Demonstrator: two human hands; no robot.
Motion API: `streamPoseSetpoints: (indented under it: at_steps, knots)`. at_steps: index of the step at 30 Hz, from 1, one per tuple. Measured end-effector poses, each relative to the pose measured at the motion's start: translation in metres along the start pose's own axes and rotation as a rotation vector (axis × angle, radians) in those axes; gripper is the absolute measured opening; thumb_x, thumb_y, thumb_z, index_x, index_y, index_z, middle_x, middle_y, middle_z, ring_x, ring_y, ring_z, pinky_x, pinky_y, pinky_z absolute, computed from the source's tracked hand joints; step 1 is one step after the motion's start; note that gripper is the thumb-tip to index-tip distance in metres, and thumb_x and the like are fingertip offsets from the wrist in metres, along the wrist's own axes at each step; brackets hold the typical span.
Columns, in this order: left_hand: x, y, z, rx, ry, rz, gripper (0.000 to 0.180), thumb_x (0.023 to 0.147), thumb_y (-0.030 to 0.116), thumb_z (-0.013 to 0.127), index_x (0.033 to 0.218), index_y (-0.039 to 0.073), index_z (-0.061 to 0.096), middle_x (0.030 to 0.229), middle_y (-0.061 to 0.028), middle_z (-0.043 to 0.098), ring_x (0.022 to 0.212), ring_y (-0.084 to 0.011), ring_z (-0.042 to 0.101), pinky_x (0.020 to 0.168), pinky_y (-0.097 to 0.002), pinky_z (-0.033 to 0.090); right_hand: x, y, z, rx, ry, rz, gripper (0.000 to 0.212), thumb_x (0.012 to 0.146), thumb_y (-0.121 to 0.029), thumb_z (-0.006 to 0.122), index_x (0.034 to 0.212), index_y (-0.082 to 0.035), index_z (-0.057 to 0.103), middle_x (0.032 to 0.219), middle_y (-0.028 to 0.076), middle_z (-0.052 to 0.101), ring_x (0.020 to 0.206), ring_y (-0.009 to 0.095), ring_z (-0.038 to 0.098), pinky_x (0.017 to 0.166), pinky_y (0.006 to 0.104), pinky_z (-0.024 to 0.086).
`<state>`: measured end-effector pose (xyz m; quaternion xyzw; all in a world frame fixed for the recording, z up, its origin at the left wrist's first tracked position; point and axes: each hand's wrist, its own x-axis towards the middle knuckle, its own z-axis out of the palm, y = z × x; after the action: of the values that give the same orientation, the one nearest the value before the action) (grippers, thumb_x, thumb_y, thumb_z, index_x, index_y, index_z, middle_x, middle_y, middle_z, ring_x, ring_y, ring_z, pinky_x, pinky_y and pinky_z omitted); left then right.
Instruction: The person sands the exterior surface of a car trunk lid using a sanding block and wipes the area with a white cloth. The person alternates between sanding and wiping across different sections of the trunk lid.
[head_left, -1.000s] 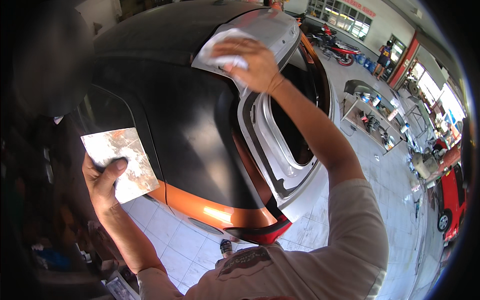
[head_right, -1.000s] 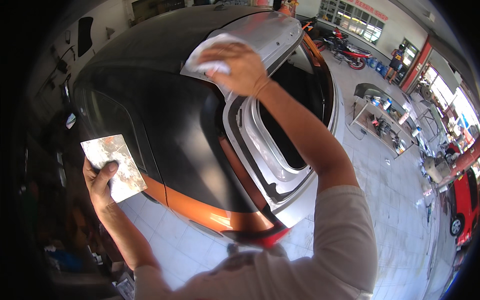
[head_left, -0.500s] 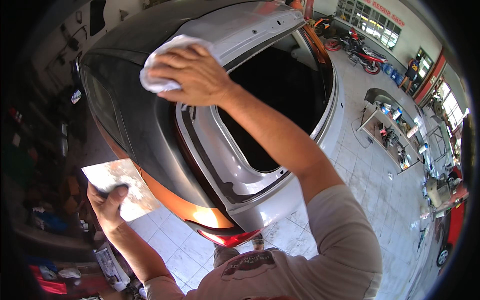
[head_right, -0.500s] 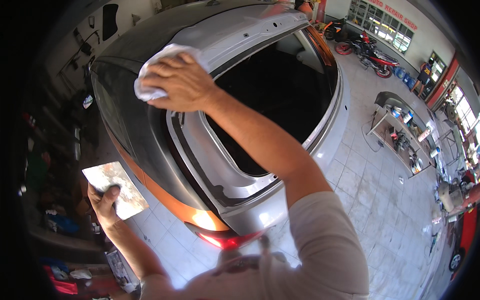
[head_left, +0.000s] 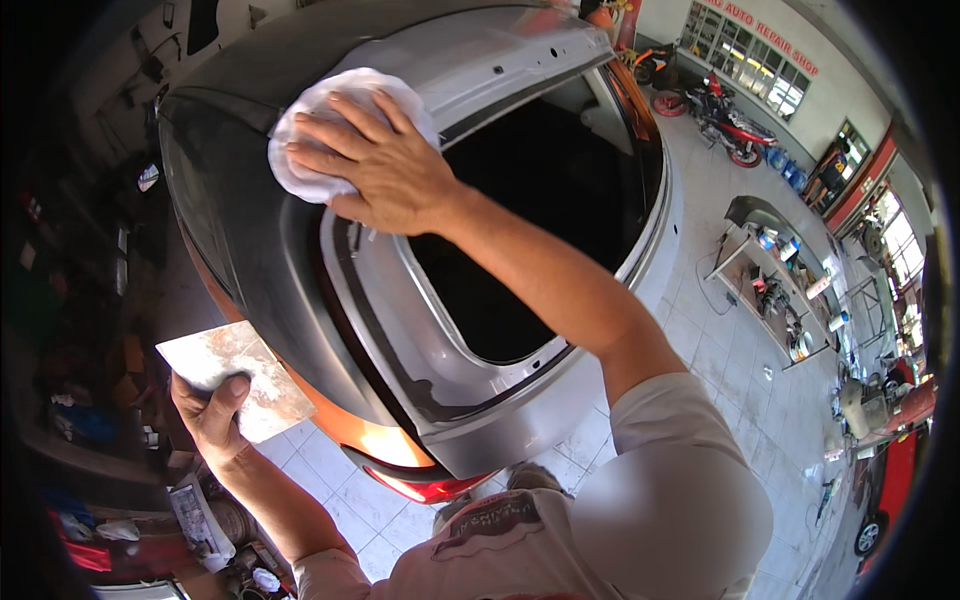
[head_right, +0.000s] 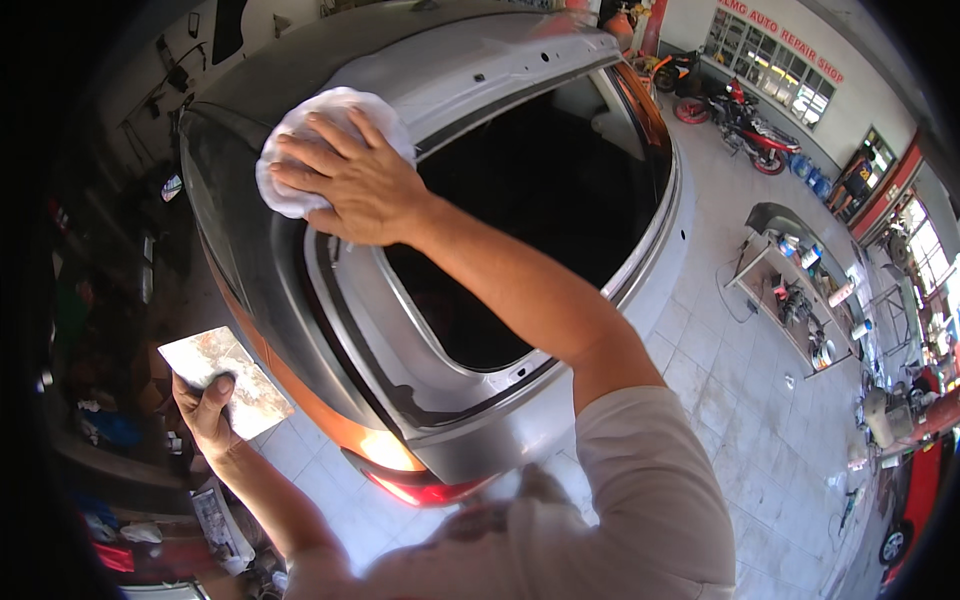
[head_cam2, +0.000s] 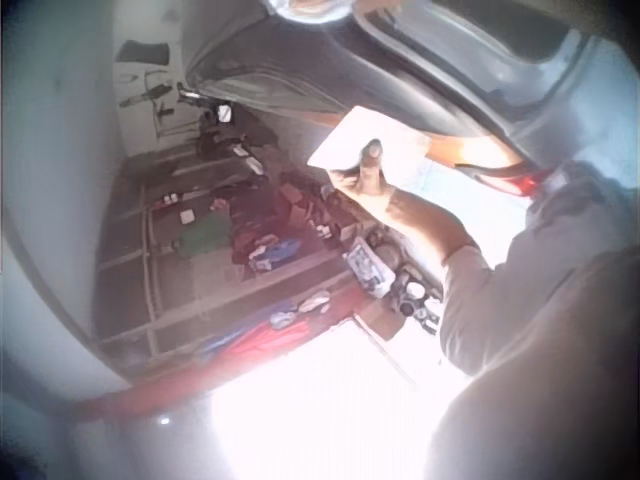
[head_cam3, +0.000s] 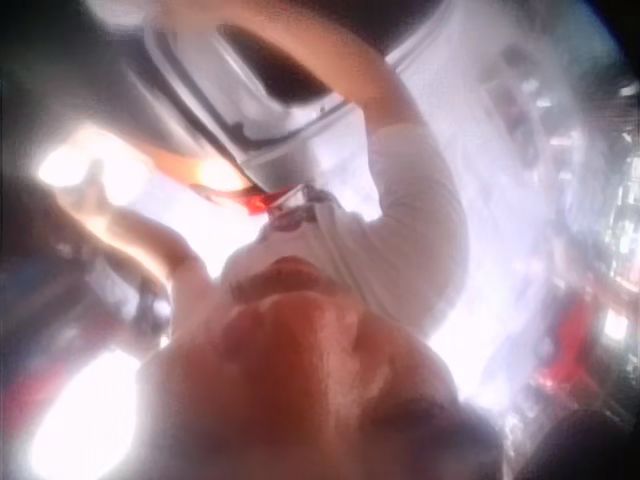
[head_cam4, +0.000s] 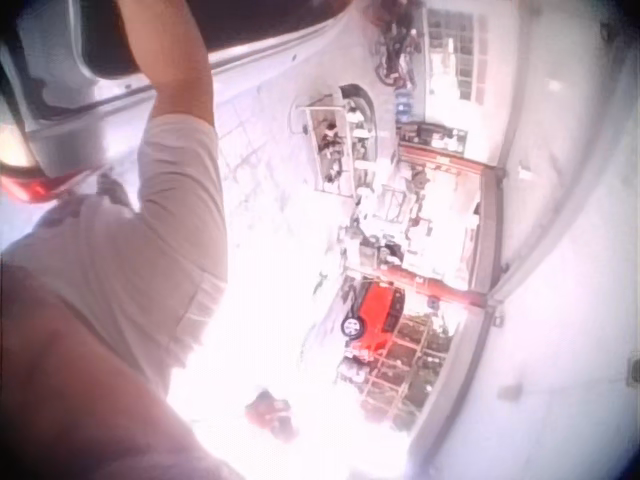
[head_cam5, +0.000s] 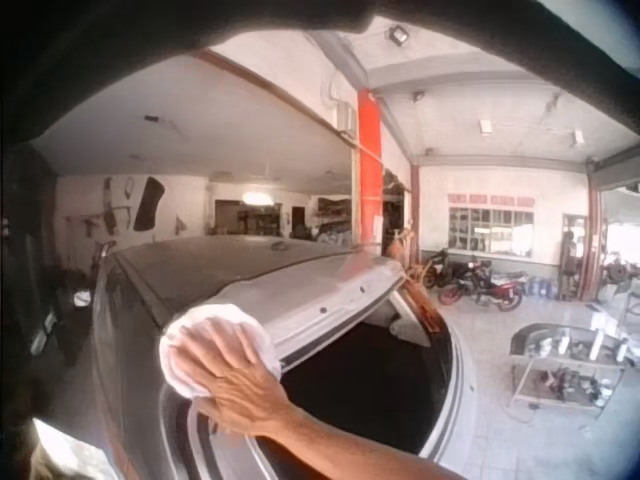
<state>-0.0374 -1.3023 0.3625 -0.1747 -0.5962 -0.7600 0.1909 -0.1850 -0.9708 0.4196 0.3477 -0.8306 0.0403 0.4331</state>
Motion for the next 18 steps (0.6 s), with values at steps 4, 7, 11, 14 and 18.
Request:
streamPoseSetpoints:
  at_steps: [4, 7, 11, 14, 18]
  knots:
    - [-0.022, 0.015, 0.010, 0.161, 0.062, 0.019, 0.069, 0.069, 0.008, 0.088, 0.132, -0.007, 0.063, 0.112, -0.0107, 0.075, 0.100, -0.0195, 0.072, 0.096, -0.0314, 0.053, -0.010, 0.085, -0.021, -0.030, 0.017, -0.091, 0.063, 0.096, -0.034, 0.069, 0.157, -0.032, 0.052, 0.170, 0.002, 0.037, 0.156, 0.028, 0.034, 0.128, 0.0531, 0.025]
    - [-0.064, 0.022, 0.005, 0.168, 0.235, 0.031, 0.067, 0.071, 0.008, 0.088, 0.130, -0.006, 0.062, 0.112, -0.0142, 0.074, 0.096, -0.0227, 0.073, 0.094, -0.0341, 0.056, -0.044, 0.202, -0.027, -0.116, 0.173, 0.011, 0.049, 0.099, -0.033, 0.067, 0.148, -0.026, 0.061, 0.161, 0.007, 0.045, 0.149, 0.032, 0.041, 0.124, 0.0544, 0.032]
    - [-0.145, 0.061, 0.042, 0.352, 0.450, 0.026, 0.061, 0.077, 0.014, 0.086, 0.129, -0.005, 0.062, 0.105, -0.0122, 0.071, 0.090, -0.0222, 0.070, 0.084, -0.0332, 0.057, -0.048, 0.271, -0.040, 0.121, 0.130, 0.225, 0.060, 0.100, -0.017, 0.050, 0.159, -0.018, 0.049, 0.167, 0.015, 0.040, 0.157, 0.038, 0.030, 0.129, 0.0504, 0.020]
    - [-0.201, 0.050, 0.071, 0.348, 0.519, -0.031, 0.065, 0.072, 0.016, 0.089, 0.127, -0.007, 0.062, 0.106, -0.0108, 0.071, 0.091, -0.0210, 0.070, 0.087, -0.0323, 0.055, -0.064, 0.282, -0.039, 0.183, 0.210, 0.140, 0.048, 0.103, -0.026, 0.045, 0.146, -0.014, 0.063, 0.156, 0.019, 0.054, 0.152, 0.039, 0.040, 0.125, 0.0522, 0.027]
    - [-0.181, 0.058, 0.139, 0.508, 0.419, -0.057, 0.059, 0.071, 0.013, 0.089, 0.123, -0.005, 0.067, 0.103, -0.0081, 0.073, 0.092, -0.0177, 0.069, 0.088, -0.0306, 0.053, -0.060, 0.086, -0.006, 0.290, 0.277, -0.118, 0.048, 0.079, -0.035, 0.082, 0.124, -0.020, 0.074, 0.152, -0.001, 0.055, 0.150, 0.030, 0.039, 0.123, 0.0614, 0.025]
